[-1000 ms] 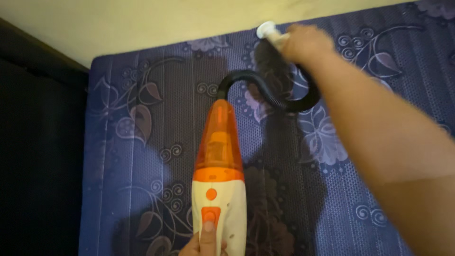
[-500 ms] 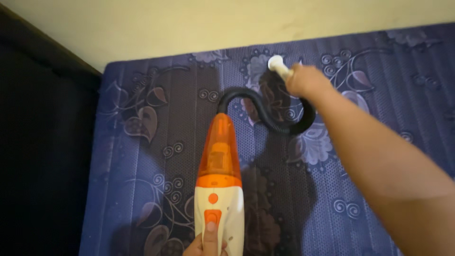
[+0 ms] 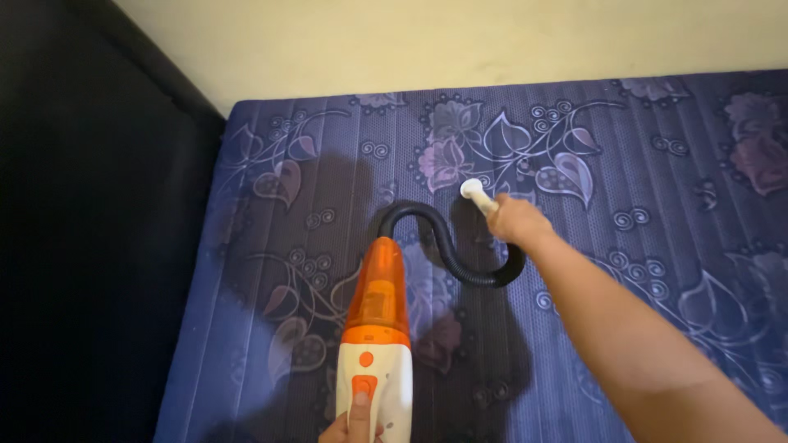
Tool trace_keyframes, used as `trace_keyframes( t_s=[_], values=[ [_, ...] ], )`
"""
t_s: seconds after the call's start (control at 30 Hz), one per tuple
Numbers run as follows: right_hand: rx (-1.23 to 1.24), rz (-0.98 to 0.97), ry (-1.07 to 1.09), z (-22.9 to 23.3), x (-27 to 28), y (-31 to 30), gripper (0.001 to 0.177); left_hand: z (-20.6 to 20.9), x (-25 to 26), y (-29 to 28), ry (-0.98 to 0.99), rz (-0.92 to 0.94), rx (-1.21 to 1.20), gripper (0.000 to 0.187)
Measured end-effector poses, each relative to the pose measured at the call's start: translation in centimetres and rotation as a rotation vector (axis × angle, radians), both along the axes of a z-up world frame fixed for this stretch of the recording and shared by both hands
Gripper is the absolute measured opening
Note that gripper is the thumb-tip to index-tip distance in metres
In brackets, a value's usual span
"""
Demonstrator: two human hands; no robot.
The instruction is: The person vacuums a mattress using a handheld vacuum cleaner with an attached hose and nozzle.
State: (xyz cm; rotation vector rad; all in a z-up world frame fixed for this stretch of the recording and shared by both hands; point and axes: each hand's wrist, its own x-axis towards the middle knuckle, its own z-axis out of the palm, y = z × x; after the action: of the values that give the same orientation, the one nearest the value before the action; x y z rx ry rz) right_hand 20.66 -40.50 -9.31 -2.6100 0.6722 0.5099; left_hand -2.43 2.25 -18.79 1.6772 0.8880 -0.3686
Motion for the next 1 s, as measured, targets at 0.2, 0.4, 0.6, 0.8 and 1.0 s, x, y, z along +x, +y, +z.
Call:
trace_keyframes(
  t_s=[0.2,0.4,0.6,0.8,1.0],
  values=[
    [0.051,-0.011,-0.062,-1.0,-8.7,2.8,0.049,5.3,-5.9,1.2,0.097,-0.079,-0.002,0.065],
    [0.058,-0.022,0.077,0.3,-16.3,6.2,0.045,12.9,-13.5,0.9,0.150,-0.094,0.011,0.075],
    [0.083,0.041,-0.002,0.4,-22.9,8.4,0.045,16.1,-20.8,0.8,0.128,-0.038,0.011,0.073],
    [0.060,0.090,0.030,1.9,-28.8,10.1,0.044,18.6,-27.4,0.7,0.115,-0.008,-0.094,0.072],
    [0.072,0.105,0.023,2.1,-33.2,12.4,0.045,18.3,-32.5,1.3,0.092,-0.058,-0.091,0.075]
  ],
)
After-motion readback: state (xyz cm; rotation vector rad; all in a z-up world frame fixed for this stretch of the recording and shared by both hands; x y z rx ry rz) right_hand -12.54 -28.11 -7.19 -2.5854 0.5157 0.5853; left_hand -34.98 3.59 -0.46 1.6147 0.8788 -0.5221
